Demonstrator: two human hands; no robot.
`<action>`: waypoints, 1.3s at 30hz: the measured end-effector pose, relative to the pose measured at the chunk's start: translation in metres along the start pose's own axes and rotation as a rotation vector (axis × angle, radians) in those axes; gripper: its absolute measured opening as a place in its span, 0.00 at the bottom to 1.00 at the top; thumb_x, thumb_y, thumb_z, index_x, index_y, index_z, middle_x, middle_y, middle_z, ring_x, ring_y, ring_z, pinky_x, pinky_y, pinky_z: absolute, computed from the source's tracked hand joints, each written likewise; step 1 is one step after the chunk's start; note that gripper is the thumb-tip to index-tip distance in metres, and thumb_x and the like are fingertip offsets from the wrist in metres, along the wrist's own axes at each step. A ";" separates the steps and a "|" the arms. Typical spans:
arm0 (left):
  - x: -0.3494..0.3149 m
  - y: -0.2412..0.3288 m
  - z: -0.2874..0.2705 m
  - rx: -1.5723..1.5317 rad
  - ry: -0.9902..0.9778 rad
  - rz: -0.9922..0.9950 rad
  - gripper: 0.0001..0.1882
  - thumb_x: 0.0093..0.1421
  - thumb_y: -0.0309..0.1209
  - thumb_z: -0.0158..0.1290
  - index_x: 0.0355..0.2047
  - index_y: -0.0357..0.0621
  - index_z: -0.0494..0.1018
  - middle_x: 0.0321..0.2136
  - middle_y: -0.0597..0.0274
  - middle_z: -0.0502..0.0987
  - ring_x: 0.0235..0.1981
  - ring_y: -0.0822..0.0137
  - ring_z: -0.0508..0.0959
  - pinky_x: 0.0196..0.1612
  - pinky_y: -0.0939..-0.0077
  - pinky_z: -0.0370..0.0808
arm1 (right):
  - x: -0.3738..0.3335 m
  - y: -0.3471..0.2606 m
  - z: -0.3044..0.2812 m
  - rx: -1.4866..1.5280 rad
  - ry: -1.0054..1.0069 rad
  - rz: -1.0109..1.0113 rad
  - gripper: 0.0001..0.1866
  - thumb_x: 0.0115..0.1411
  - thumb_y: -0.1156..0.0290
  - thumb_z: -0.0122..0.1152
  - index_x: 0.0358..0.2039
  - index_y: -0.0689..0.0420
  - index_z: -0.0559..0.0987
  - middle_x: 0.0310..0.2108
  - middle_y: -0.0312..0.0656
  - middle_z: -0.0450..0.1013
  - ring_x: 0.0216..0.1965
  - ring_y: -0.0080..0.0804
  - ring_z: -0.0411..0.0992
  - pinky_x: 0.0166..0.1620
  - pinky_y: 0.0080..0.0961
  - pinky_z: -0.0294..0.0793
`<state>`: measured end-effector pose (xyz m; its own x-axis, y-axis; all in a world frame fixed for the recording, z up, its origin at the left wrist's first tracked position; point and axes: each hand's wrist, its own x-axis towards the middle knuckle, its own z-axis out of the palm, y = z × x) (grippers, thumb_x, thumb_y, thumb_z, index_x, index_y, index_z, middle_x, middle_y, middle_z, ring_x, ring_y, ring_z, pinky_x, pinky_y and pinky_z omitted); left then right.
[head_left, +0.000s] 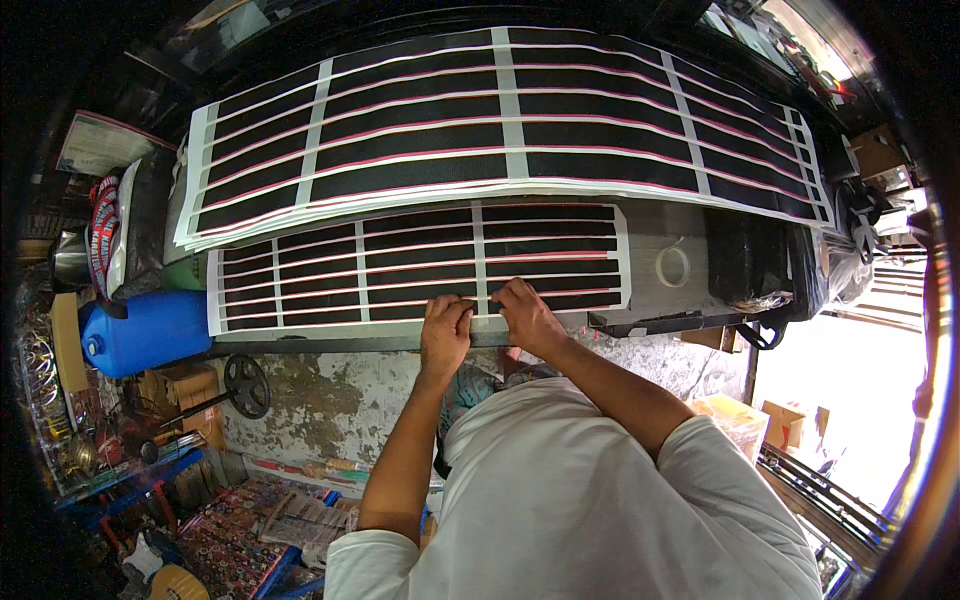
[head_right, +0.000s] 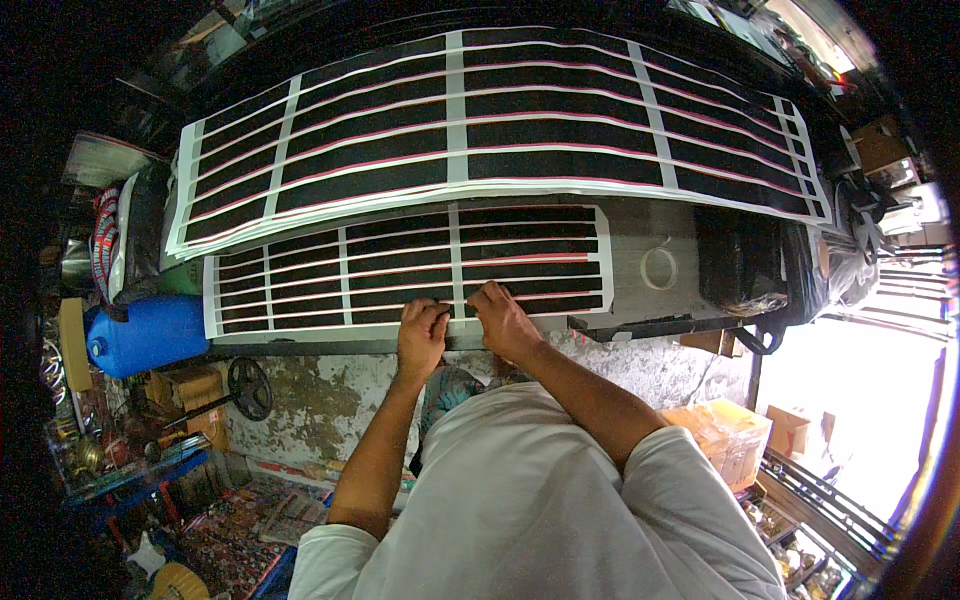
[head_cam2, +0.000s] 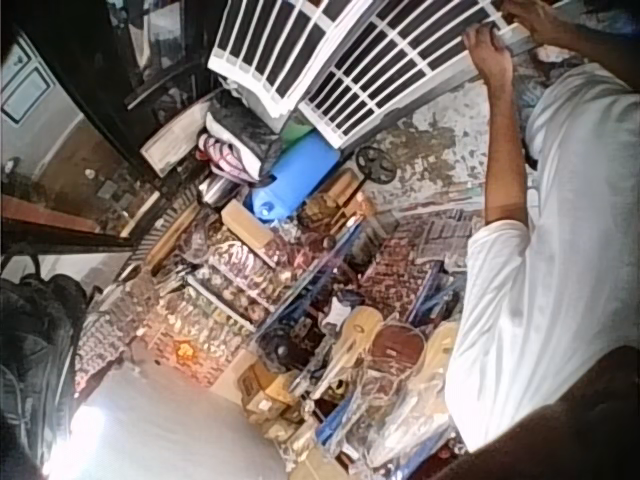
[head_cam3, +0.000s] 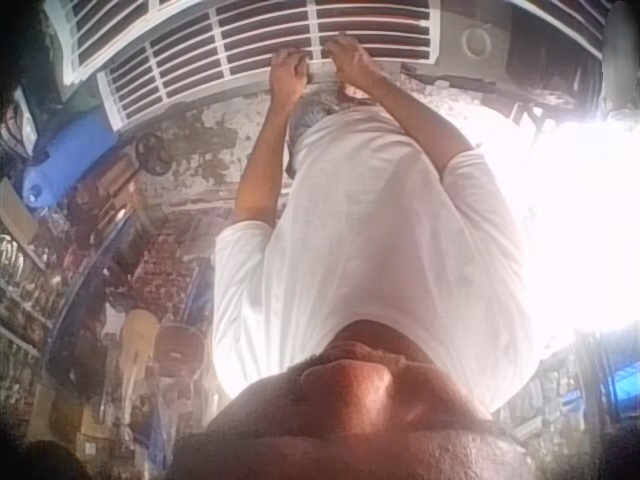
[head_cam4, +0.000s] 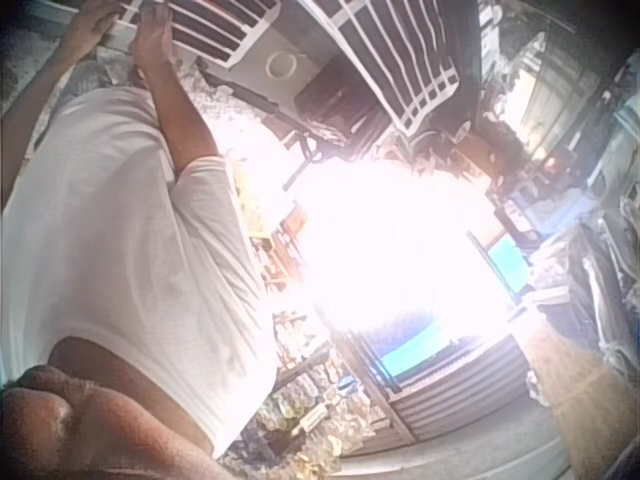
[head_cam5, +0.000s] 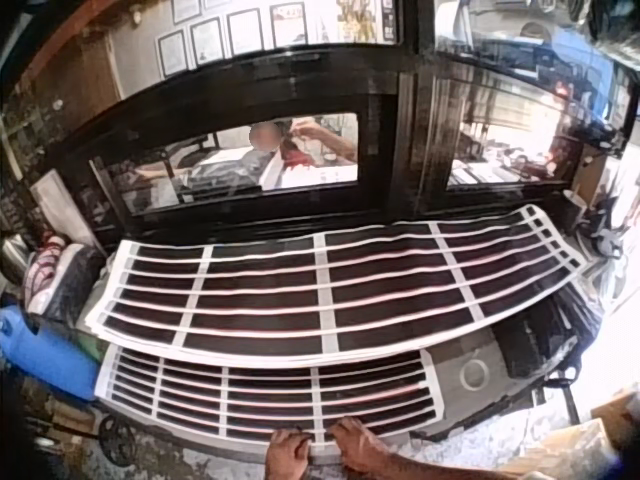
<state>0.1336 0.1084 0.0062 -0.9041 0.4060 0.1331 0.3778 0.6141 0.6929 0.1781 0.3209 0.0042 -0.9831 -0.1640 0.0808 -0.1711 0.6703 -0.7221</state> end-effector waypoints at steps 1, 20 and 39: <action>0.002 0.001 0.000 0.001 0.000 -0.006 0.08 0.67 0.27 0.64 0.46 0.41 0.85 0.45 0.53 0.81 0.49 0.48 0.80 0.53 0.53 0.79 | 0.002 0.003 -0.001 -0.033 0.001 -0.033 0.26 0.50 0.91 0.63 0.52 0.63 0.79 0.49 0.51 0.70 0.56 0.55 0.73 0.62 0.45 0.78; 0.027 0.002 0.002 0.097 -0.201 0.134 0.14 0.62 0.25 0.65 0.48 0.39 0.81 0.44 0.52 0.80 0.50 0.45 0.78 0.53 0.50 0.78 | 0.004 0.003 -0.003 0.026 0.053 -0.030 0.26 0.49 0.91 0.64 0.50 0.62 0.78 0.49 0.50 0.70 0.55 0.55 0.73 0.60 0.46 0.79; 0.075 0.026 -0.016 0.398 -0.590 0.348 0.18 0.55 0.29 0.67 0.43 0.31 0.79 0.43 0.45 0.81 0.48 0.45 0.84 0.52 0.55 0.86 | 0.007 0.009 -0.001 0.032 0.041 -0.042 0.23 0.54 0.89 0.65 0.51 0.63 0.74 0.48 0.54 0.69 0.54 0.60 0.71 0.60 0.51 0.75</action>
<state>0.0730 0.1438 0.0457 -0.5076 0.8427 -0.1793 0.7633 0.5364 0.3600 0.1699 0.3266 -0.0010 -0.9770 -0.1617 0.1393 -0.2112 0.6394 -0.7393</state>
